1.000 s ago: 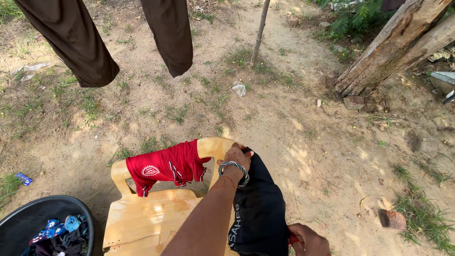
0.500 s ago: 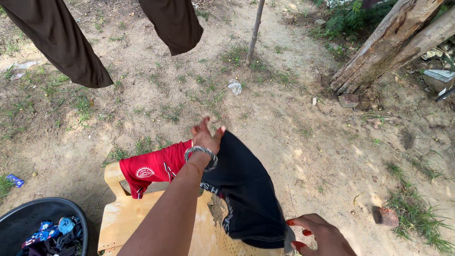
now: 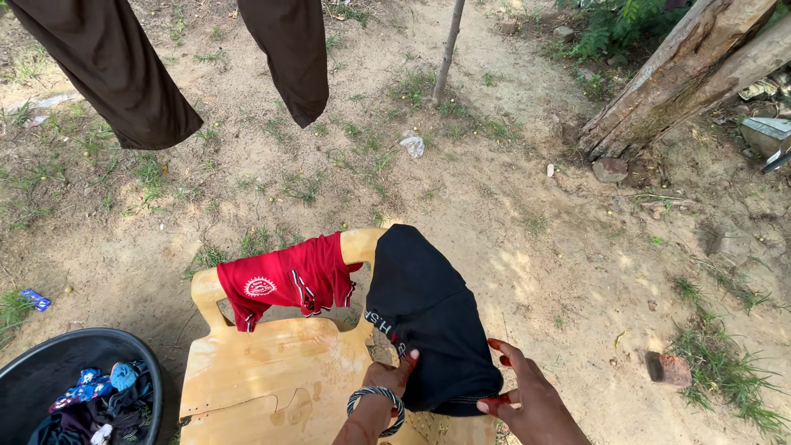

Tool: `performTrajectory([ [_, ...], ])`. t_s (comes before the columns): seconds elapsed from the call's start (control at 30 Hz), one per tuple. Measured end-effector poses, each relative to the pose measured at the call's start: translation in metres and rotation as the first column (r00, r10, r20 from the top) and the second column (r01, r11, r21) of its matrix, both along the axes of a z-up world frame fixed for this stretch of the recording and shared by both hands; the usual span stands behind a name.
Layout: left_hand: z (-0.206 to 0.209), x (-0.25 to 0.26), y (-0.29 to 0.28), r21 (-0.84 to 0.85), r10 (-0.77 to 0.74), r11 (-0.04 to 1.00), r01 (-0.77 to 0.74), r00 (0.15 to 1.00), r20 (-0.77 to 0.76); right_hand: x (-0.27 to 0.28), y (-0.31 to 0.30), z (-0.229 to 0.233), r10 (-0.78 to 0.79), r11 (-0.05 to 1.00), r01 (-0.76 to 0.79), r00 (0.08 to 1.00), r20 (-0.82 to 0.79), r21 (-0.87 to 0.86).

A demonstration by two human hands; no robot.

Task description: The person picks up several garments from a bucket, smooths them out, and folds them by hand, placing each folded item onto a chair.

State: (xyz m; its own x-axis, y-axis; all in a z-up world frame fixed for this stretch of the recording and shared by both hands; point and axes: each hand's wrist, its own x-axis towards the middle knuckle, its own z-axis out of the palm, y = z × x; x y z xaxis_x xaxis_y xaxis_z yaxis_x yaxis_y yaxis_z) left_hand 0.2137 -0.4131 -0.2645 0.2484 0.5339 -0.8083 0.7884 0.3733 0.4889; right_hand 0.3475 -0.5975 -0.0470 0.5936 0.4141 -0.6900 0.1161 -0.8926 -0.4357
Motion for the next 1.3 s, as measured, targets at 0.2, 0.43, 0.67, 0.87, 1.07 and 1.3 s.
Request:
performTrajectory([
  [0.2,0.044,-0.022,0.017,0.009,0.316,0.941,-0.337,0.891,0.327,-0.006,-0.017,-0.026,-0.070,0.950,0.049,0.996,0.058,0.307],
  [0.43,0.159,-0.022,0.035,0.150,0.006,0.963,-0.222,0.579,0.815,-0.031,-0.005,0.007,-0.152,0.965,0.119,0.981,0.123,0.235],
  [0.67,0.224,-0.008,0.036,-0.116,0.153,0.986,-0.117,0.379,0.913,-0.029,-0.028,-0.070,-0.425,0.652,0.183,0.892,0.154,0.736],
  [0.87,0.201,0.007,0.043,-0.123,0.171,0.983,-0.138,0.420,0.891,-0.012,-0.022,-0.064,-0.396,0.747,0.417,0.905,-0.157,0.517],
  [1.07,0.191,0.008,0.049,0.048,0.037,0.988,-0.146,0.530,0.847,-0.008,-0.029,-0.029,-0.243,0.878,0.103,0.937,0.250,0.466],
  [1.3,0.079,-0.012,0.032,-0.030,0.371,0.893,-0.450,0.696,0.614,-0.021,-0.076,-0.016,-0.248,0.861,-0.256,0.543,0.802,0.440],
])
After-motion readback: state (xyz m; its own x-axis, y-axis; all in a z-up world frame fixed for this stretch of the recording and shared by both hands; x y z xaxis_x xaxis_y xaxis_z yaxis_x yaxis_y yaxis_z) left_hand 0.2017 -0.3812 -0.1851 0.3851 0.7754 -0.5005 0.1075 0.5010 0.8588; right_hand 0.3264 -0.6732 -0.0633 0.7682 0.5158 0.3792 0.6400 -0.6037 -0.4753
